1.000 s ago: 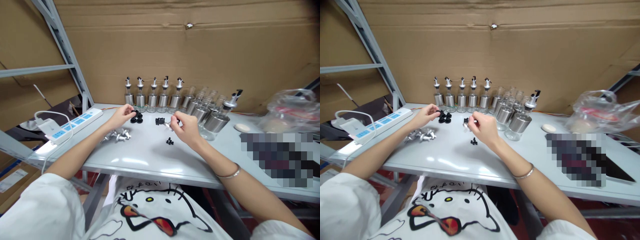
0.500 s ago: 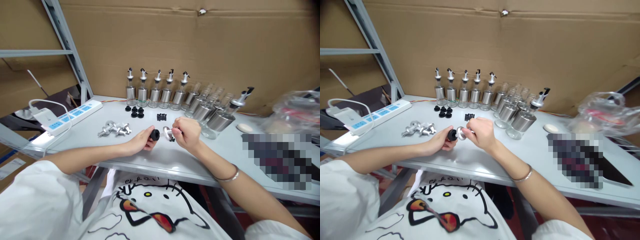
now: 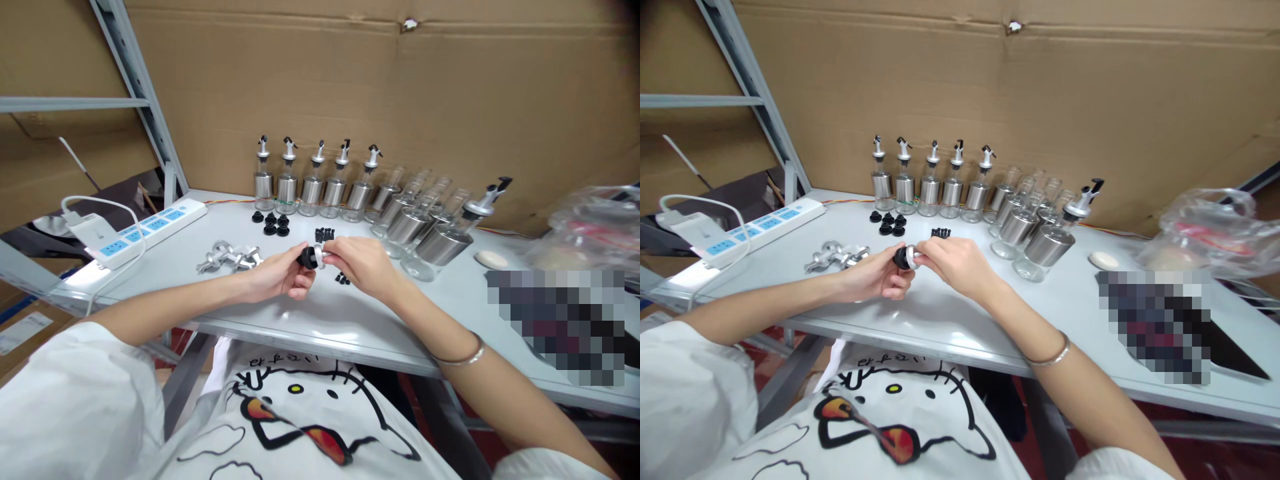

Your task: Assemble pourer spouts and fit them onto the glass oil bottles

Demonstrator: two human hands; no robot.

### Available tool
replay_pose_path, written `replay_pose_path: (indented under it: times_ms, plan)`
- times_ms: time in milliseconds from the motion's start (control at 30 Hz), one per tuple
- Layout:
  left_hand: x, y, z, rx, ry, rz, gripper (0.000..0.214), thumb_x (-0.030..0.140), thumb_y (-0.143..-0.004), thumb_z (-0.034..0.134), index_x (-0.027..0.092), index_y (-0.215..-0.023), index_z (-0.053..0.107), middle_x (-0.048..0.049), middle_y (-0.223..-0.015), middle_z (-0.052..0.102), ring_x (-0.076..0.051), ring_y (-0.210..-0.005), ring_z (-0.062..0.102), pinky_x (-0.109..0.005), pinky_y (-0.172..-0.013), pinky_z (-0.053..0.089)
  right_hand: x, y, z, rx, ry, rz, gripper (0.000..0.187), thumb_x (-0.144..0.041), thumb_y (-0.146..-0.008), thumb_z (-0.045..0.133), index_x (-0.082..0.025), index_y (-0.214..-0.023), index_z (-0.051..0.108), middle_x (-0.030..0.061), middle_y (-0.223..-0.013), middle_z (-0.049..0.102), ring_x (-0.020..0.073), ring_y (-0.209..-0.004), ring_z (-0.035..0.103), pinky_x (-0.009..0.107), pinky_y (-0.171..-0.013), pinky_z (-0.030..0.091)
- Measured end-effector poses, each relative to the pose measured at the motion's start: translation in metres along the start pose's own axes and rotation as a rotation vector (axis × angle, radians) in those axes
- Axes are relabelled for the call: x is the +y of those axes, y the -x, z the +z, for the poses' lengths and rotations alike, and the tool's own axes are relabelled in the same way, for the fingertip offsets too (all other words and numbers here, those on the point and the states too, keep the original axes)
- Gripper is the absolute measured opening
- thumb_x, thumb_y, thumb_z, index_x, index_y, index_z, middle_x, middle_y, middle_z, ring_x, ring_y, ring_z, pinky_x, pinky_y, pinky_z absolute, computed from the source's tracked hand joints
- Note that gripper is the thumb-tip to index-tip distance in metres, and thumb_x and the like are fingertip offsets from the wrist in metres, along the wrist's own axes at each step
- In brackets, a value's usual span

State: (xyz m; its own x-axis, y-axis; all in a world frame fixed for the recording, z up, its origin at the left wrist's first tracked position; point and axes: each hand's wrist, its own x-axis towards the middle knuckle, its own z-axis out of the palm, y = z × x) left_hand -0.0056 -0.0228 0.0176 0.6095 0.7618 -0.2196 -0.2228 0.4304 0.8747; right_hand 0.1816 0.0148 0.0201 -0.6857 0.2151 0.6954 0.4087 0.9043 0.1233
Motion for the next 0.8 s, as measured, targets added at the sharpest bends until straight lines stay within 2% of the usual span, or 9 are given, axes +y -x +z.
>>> replay_pose_path:
  times_ms: [100,200,267,367,467,667,800]
  plan:
    - [0.006,0.003,-0.001,-0.038,-0.029,0.011,0.047,0.044,-0.096,0.015,0.017,-0.075,0.047,0.0026,-0.058,0.034,-0.010,-0.046,0.033,-0.021,-0.045,0.034,0.002,-0.002,-0.004,-0.032,0.094,-0.023,0.032,-0.032,-0.100,0.029,-0.017,-0.089,0.056,0.0038,-0.069,0.061,0.0132,-0.058,0.051,0.025,-0.054,0.031]
    - [0.006,0.002,-0.004,-0.051,-0.072,0.074,0.043,0.035,-0.094,0.014,0.016,-0.077,0.048,0.0018,-0.059,0.036,-0.012,-0.048,0.036,-0.024,-0.047,0.036,0.004,-0.001,-0.004,-0.045,0.161,-0.043,0.030,-0.027,-0.099,0.030,-0.017,-0.093,0.056,0.0040,-0.070,0.060,0.0142,-0.060,0.050,0.025,-0.055,0.031]
    - [0.003,-0.001,-0.008,-0.031,-0.133,0.143,0.032,0.031,-0.092,0.022,0.016,-0.083,0.049,0.0029,-0.059,0.035,-0.011,-0.048,0.035,-0.023,-0.047,0.035,0.006,0.000,-0.004,-0.058,0.209,-0.051,0.026,-0.024,-0.098,0.033,-0.017,-0.093,0.057,0.0034,-0.070,0.059,0.0142,-0.060,0.048,0.025,-0.055,0.031]
    - [-0.004,-0.007,-0.014,0.045,-0.284,0.289,0.020,0.034,-0.089,0.039,0.016,-0.086,0.046,0.0050,-0.060,0.036,-0.010,-0.050,0.039,-0.022,-0.048,0.036,0.009,0.001,-0.004,-0.092,0.246,-0.069,0.023,-0.023,-0.097,0.037,-0.017,-0.091,0.059,0.0034,-0.072,0.059,0.0140,-0.061,0.048,0.025,-0.056,0.031]
    - [-0.007,-0.008,-0.017,0.088,-0.428,0.375,0.025,0.042,-0.087,0.048,0.017,-0.084,0.042,0.0061,-0.062,0.039,-0.009,-0.052,0.044,-0.024,-0.054,0.039,0.013,0.001,-0.005,-0.104,0.239,-0.104,0.024,-0.025,-0.097,0.038,-0.016,-0.088,0.059,0.0035,-0.071,0.059,0.0140,-0.062,0.048,0.025,-0.057,0.031]
    - [-0.004,-0.006,-0.022,0.058,-0.610,0.392,0.038,0.054,-0.085,0.048,0.017,-0.083,0.040,0.0059,-0.065,0.045,-0.009,-0.053,0.050,-0.025,-0.058,0.040,0.017,0.004,0.001,-0.124,0.236,-0.103,0.027,-0.025,-0.098,0.036,-0.017,-0.089,0.060,0.0039,-0.070,0.060,0.0139,-0.062,0.049,0.025,-0.058,0.032]
    - [-0.005,-0.009,-0.028,0.075,-0.791,0.401,0.031,0.048,-0.089,0.041,0.017,-0.083,0.041,0.0065,-0.062,0.043,-0.009,-0.052,0.048,-0.023,-0.057,0.037,0.018,0.006,0.006,-0.165,0.224,-0.136,0.030,-0.022,-0.098,0.033,-0.016,-0.088,0.061,0.0042,-0.067,0.059,0.0142,-0.061,0.049,0.026,-0.057,0.033]
